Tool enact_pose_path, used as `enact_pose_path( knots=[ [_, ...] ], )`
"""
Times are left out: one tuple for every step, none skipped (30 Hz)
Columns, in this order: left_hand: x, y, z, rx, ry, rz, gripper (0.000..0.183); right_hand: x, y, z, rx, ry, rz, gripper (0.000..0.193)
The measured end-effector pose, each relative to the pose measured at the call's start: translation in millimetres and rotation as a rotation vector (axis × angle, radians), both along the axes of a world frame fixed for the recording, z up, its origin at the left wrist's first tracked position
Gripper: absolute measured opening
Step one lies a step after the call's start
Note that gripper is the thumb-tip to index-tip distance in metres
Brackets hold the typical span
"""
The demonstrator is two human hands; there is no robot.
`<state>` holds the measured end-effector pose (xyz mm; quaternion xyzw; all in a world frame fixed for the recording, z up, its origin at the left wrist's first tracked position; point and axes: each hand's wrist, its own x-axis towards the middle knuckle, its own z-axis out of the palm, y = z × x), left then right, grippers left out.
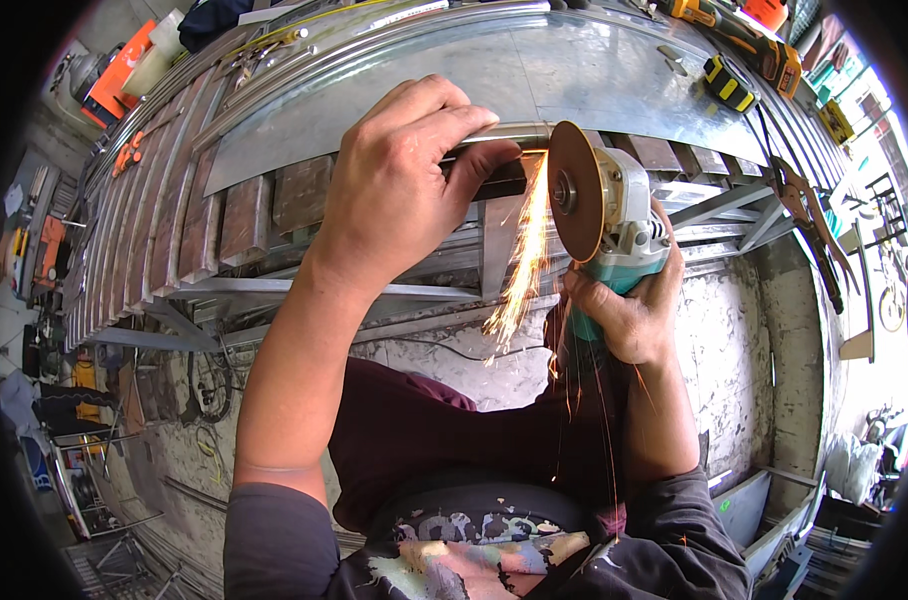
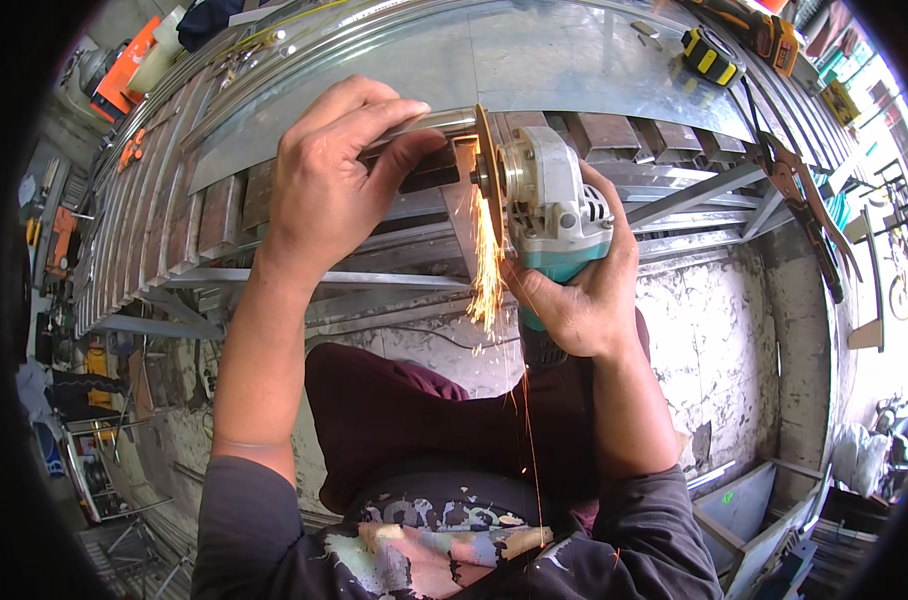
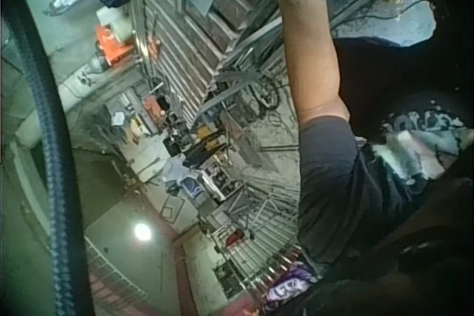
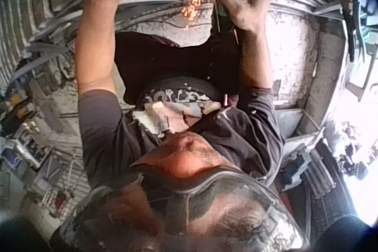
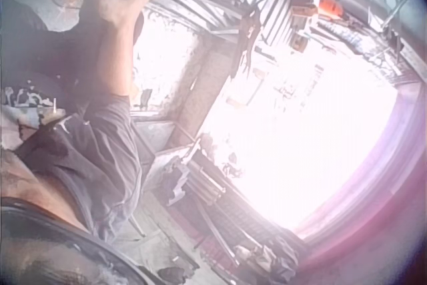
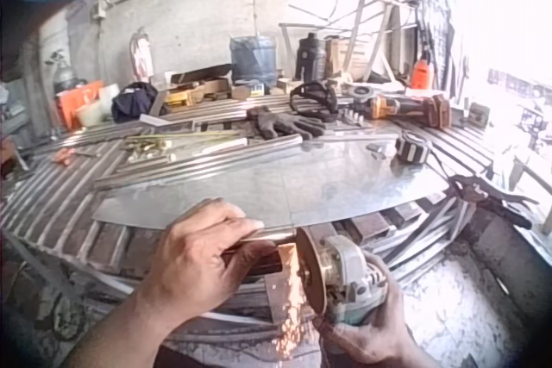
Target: The recorder measures a metal tube with a tape measure, marks it with a permanent marker, and cuts it using an angle grinder.
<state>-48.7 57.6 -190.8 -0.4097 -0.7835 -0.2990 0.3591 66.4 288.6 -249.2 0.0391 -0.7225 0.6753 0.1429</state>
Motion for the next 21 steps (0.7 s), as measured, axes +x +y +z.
enact_pose_path(
  knots=[
    [0.2, 0.1, -0.5, 0.002, -0.008, -0.001, 0.026, 0.1, -0.2, 0.6, 0.026, 0.001, -0.006, 0.093],
    [0.4, 0.0, -0.9, 0.004, -0.017, -0.002, 0.026, 0.0, 0.2, -0.7, 0.026, 0.001, -0.005, 0.093],
    [0.4, -0.2, -0.6, 0.004, -0.017, -0.001, 0.026, -0.4, 1.1, -2.0, 0.02, 0.01, 0.003, 0.093],
    [0.4, -0.4, -0.3, 0.003, -0.014, 0.0, 0.026, -0.6, 1.5, -2.8, 0.013, 0.019, 0.011, 0.093],
    [0.5, -0.8, -0.2, 0.002, -0.012, 0.001, 0.026, -0.5, 0.6, -2.3, 0.012, 0.019, 0.012, 0.093],
    [-0.1, -0.6, -0.7, 0.003, -0.013, 0.001, 0.026, -0.5, -0.7, -1.2, 0.02, -0.001, -0.006, 0.093],
    [-0.8, -0.6, -1.7, 0.005, -0.012, 0.001, 0.026, -0.7, -1.4, -1.0, 0.028, -0.022, -0.023, 0.093],
    [-1.4, -0.7, -2.7, 0.007, -0.012, 0.001, 0.026, -1.3, -1.1, -2.8, 0.028, -0.023, -0.022, 0.093],
    [-1.3, -0.1, -1.5, 0.008, -0.009, -0.001, 0.026, -0.8, 0.2, -3.8, 0.008, -0.006, -0.013, 0.092],
    [-1.1, 0.5, -0.5, 0.013, -0.009, -0.007, 0.026, -0.3, 1.1, -3.8, -0.012, 0.011, -0.003, 0.092],
    [-0.8, 1.0, 0.7, 0.019, -0.009, -0.013, 0.025, 0.8, 1.0, -1.3, -0.011, 0.013, -0.005, 0.092],
    [-1.2, 0.7, 0.0, 0.018, -0.01, -0.012, 0.025, 0.7, -0.3, 0.1, -0.032, -0.006, 0.006, 0.092],
    [-1.4, 0.4, -0.5, 0.016, -0.015, -0.012, 0.026, 0.4, -1.0, 0.6, -0.054, -0.025, 0.016, 0.092],
    [-1.8, 0.2, -0.9, 0.014, -0.02, -0.012, 0.026, -0.7, -0.2, -1.5, -0.054, -0.025, 0.017, 0.092],
    [-1.9, 0.0, -0.7, 0.014, -0.02, -0.012, 0.026, -1.7, 1.3, -4.6, -0.036, -0.006, 0.017, 0.093],
    [-2.1, -0.2, -0.4, 0.013, -0.013, -0.012, 0.026, -2.3, 2.1, -6.1, -0.017, 0.013, 0.018, 0.093],
    [-2.3, -0.3, 0.0, 0.013, -0.006, -0.012, 0.026, -2.3, 1.8, -4.9, -0.017, 0.013, 0.017, 0.093],
    [-2.0, 0.0, 0.2, 0.013, -0.006, -0.013, 0.026, -1.9, 1.2, -2.9, -0.001, 0.007, 0.003, 0.093],
    [-1.5, 0.4, 0.4, 0.02, -0.019, -0.016, 0.026, -1.6, 0.9, -1.6, 0.016, 0.001, -0.013, 0.094],
    [-1.3, 0.9, 0.7, 0.027, -0.032, -0.019, 0.026, -1.4, 0.9, -1.3, 0.017, 0.001, -0.014, 0.094],
    [-1.3, 0.5, 0.3, 0.026, -0.033, -0.018, 0.026, -1.3, 0.6, -1.7, 0.01, 0.0, -0.014, 0.094]
  ],
)
